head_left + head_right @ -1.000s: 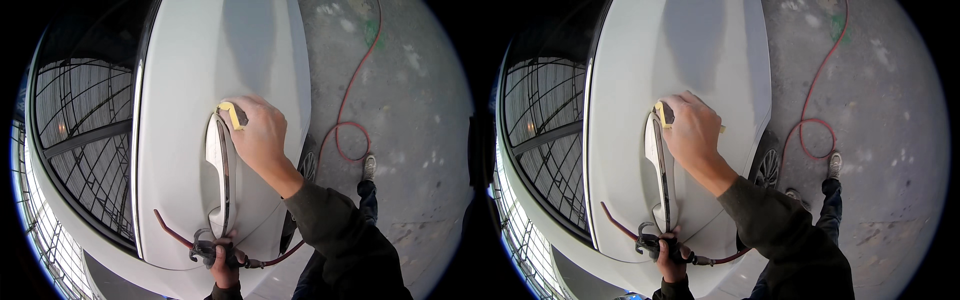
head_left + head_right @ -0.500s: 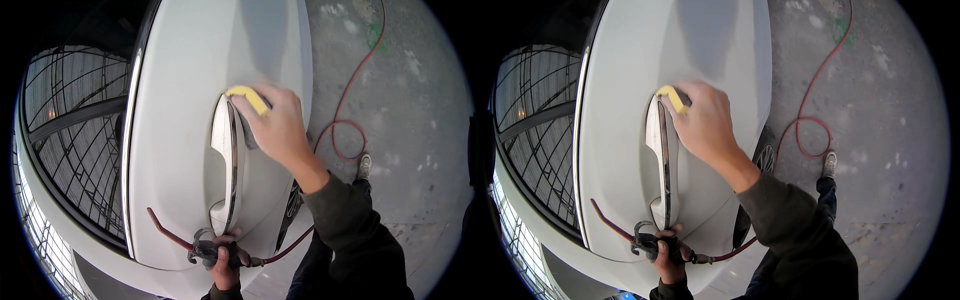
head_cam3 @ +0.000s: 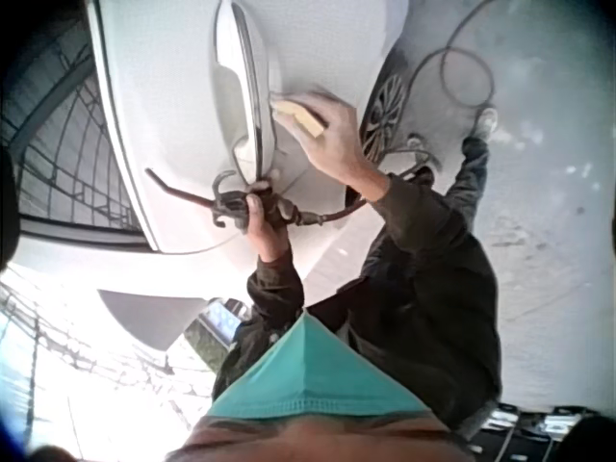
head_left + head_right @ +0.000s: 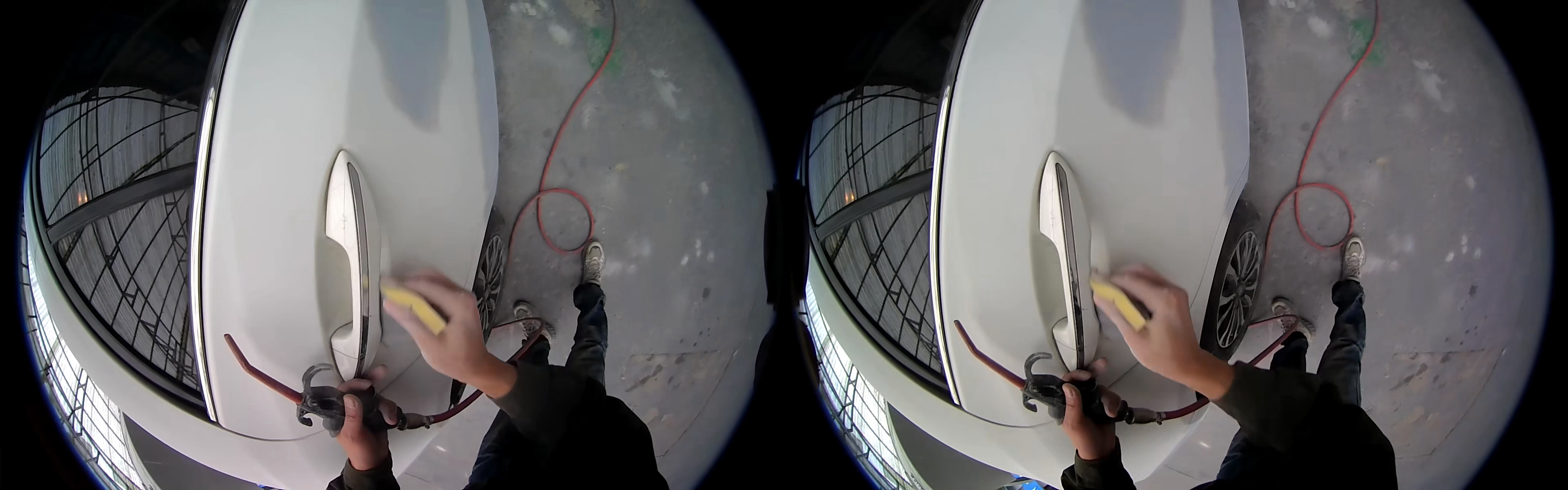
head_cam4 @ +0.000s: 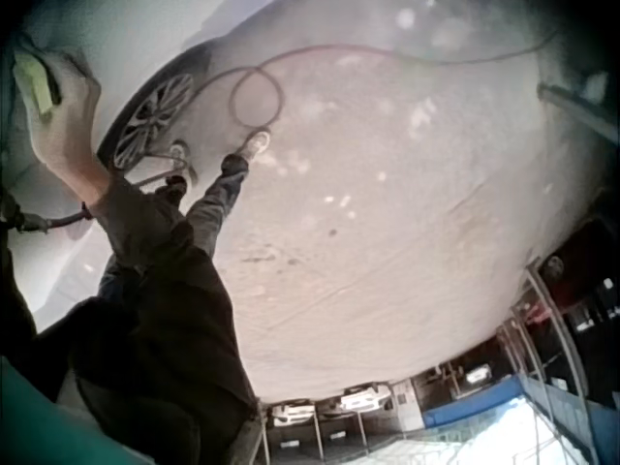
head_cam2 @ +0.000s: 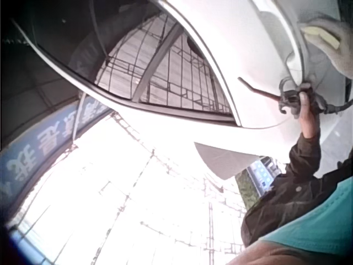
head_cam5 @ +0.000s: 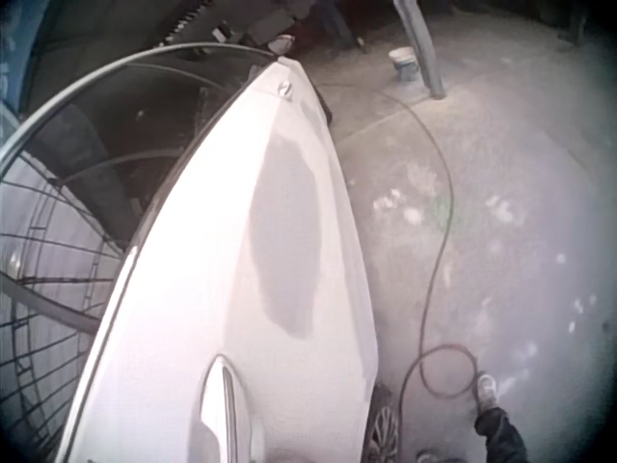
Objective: The person sands the surface of a white car door using a sanding block, focusing on the area around the door handle. They repeatedly rub the block over the paint in various directions while holding a spray nozzle in the other hand.
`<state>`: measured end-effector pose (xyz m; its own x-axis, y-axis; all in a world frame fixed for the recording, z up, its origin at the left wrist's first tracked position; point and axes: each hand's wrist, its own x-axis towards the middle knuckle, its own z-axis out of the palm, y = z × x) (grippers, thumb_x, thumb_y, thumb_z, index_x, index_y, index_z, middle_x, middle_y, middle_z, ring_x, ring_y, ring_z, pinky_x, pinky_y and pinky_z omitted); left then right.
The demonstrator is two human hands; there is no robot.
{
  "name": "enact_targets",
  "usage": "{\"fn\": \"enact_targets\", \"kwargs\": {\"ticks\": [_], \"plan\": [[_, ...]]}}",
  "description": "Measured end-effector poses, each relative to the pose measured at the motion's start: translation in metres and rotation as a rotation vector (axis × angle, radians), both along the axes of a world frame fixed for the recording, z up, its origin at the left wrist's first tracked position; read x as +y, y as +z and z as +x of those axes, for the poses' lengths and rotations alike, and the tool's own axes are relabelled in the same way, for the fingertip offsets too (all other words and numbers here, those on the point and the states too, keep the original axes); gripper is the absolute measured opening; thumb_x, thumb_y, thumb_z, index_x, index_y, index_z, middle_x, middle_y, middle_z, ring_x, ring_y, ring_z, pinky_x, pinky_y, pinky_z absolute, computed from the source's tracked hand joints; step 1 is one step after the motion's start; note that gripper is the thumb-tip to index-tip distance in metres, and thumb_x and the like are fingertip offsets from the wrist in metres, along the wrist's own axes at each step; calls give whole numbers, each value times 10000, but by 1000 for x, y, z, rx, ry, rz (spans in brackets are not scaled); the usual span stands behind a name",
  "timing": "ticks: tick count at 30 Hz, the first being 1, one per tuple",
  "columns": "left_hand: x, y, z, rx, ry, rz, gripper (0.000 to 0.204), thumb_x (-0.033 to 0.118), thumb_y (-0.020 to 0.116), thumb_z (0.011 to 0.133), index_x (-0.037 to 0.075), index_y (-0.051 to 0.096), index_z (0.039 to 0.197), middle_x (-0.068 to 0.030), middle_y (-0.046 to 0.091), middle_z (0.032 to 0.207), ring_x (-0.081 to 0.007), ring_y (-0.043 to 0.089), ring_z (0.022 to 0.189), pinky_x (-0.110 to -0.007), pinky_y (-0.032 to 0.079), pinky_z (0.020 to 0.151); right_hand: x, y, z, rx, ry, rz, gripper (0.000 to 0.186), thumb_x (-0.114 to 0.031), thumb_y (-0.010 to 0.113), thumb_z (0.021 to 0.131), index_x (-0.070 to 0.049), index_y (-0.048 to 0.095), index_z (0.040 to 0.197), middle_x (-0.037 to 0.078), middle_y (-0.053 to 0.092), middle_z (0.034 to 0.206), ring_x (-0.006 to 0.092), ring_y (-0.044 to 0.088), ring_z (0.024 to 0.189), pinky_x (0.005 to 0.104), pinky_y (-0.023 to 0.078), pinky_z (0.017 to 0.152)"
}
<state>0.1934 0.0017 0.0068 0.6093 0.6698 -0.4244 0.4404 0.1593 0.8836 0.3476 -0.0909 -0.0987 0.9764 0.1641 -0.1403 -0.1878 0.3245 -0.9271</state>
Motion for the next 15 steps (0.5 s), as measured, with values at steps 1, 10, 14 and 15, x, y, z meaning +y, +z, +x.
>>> {"fn": "enact_targets", "kwargs": {"ticks": [1,10,14,15], "plan": [[0,0,0,-7,-1,5,416,386,614,972,9,557,1138,-260,632,1178,-218,579,528,-344,491,537,-6,-3,-9,42,55,32,237,-173,689,930,23,703,1062,131,706,919,184,652,791,302,504,758],[6,-9,-7,-84,-26,-46,375,359,570,997,24,559,1165,-266,607,1239,-205,566,524,-344,480,546,30,0,37,545,-83,518,323,-261,745,897,53,723,965,31,702,824,94,603,719,269,487,676],[4,-6,-7,-45,-71,-20,378,387,539,1009,41,546,1163,-245,604,1252,-199,547,520,-339,460,544,35,11,52,604,-166,452,304,-238,737,892,64,719,919,42,691,774,96,586,674,278,482,645],[4,-7,-6,-23,-103,-1,382,416,510,1021,61,532,1158,-220,604,1258,-190,530,515,-332,439,536,33,9,60,570,-159,428,288,-227,732,901,59,720,931,36,694,787,92,595,681,271,486,650]]}}
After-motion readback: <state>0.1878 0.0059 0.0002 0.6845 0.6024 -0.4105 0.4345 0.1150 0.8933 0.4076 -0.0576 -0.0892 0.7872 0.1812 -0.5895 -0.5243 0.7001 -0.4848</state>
